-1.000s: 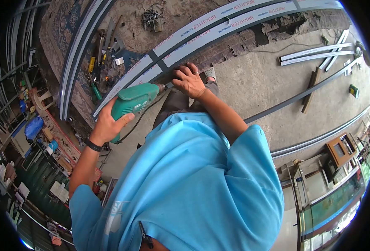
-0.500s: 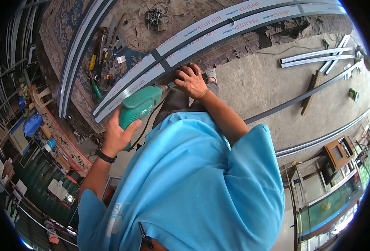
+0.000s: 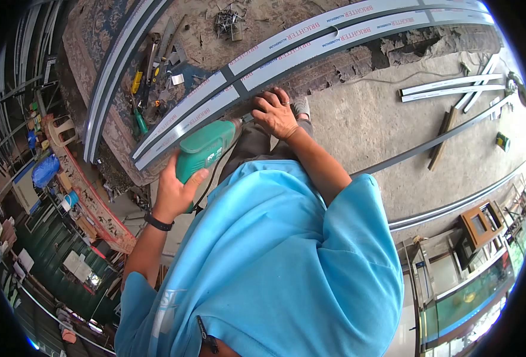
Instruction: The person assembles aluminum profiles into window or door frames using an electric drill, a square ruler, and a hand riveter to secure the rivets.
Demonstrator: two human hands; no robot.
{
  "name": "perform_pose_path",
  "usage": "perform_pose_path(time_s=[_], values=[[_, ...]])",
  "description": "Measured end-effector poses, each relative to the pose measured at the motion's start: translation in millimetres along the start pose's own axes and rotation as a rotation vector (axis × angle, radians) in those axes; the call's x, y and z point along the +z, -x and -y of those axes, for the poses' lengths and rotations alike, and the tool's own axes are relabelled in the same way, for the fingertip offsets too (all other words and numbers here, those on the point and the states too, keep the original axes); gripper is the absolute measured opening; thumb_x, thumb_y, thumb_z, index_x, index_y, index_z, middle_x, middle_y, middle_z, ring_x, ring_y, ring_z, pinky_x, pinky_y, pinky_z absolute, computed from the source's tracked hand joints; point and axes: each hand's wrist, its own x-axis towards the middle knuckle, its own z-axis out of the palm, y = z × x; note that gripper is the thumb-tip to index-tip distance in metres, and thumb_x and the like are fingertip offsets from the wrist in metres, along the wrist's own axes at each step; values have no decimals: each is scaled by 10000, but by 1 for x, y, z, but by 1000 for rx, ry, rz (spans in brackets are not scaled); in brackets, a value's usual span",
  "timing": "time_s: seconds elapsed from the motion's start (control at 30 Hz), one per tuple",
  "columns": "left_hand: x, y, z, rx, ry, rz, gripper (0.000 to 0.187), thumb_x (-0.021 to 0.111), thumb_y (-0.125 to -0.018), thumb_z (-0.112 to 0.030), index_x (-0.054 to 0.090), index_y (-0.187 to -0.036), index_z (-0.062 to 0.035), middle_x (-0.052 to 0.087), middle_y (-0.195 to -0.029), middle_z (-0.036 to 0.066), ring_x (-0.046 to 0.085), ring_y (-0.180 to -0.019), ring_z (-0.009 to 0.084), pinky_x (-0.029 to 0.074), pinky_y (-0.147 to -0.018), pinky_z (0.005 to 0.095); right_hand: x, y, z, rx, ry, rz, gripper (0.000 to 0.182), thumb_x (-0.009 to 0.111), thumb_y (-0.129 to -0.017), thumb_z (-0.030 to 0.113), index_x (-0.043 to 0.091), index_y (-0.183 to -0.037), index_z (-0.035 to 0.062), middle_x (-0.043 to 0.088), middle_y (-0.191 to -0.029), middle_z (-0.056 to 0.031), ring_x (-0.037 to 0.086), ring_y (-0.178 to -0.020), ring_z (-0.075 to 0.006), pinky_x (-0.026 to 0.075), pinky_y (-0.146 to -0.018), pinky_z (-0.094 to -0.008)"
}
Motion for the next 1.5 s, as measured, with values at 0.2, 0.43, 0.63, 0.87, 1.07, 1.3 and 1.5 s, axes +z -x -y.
perform_pose_path(time_s=[0.2, 0.43, 0.63, 0.87, 1.07, 1.3, 1.5], values=[[4, 2, -3, 20, 0, 2, 637, 803, -939, -297, 545, -1394, 65, 731, -1181, 232, 722, -1085, 325, 552, -944, 415, -2, -2, 2, -4, -3, -29, 219, 744, -802, 269, 643, -996, 252, 602, -1302, -4, 499, -1346, -278, 266, -1215, -563], [-5, -2, -3, 84, -131, 30, 669, 814, -926, -308, 534, -1415, 51, 726, -1200, 255, 725, -1109, 384, 562, -952, 441, -2, 1, 4, -3, 7, -32, 222, 747, -804, 258, 632, -993, 245, 602, -1286, -8, 505, -1333, -283, 276, -1217, -575], [-37, -47, -27, -263, 80, 213, 628, 801, -922, -319, 538, -1379, 21, 737, -1060, 274, 724, -954, 512, 590, -810, 529, 1, 2, 3, 3, -4, -48, 219, 751, -810, 257, 631, -993, 252, 604, -1288, -12, 510, -1328, -283, 279, -1225, -564], [-3, -15, -48, 330, -721, 446, 848, 816, -895, -361, 416, -1534, 29, 679, -1170, 295, 687, -1062, 471, 576, -884, 515, 1, 0, 1, 11, -28, -63, 191, 736, -821, 262, 641, -985, 243, 615, -1268, -15, 533, -1303, -281, 295, -1222, -552], [-48, -44, 7, -111, 49, 190, 744, 833, -904, -333, 488, -1485, -22, 721, -1010, 230, 744, -875, 389, 594, -773, 468, 3, 2, -3, 20, -30, -49, 218, 742, -818, 263, 657, -1019, 243, 619, -1292, -17, 528, -1311, -284, 285, -1229, -553], [-33, -44, -46, 220, -408, 261, 781, 828, -904, -321, 448, -1501, 9, 708, -1196, 302, 697, -1050, 524, 588, -872, 531, 2, 2, 2, 79, -55, -6, 275, 754, -803, 250, 658, -1058, 211, 621, -1296, -9, 529, -1314, -257, 297, -1237, -522], [-22, -26, -45, 197, -257, 194, 775, 809, -932, -343, 435, -1511, 10, 683, -1262, 311, 682, -1128, 506, 587, -895, 517, 0, -1, 2, 84, -84, -31, 351, 755, -808, 263, 614, -1113, 163, 618, -1252, -34, 550, -1270, -260, 331, -1220, -494]])
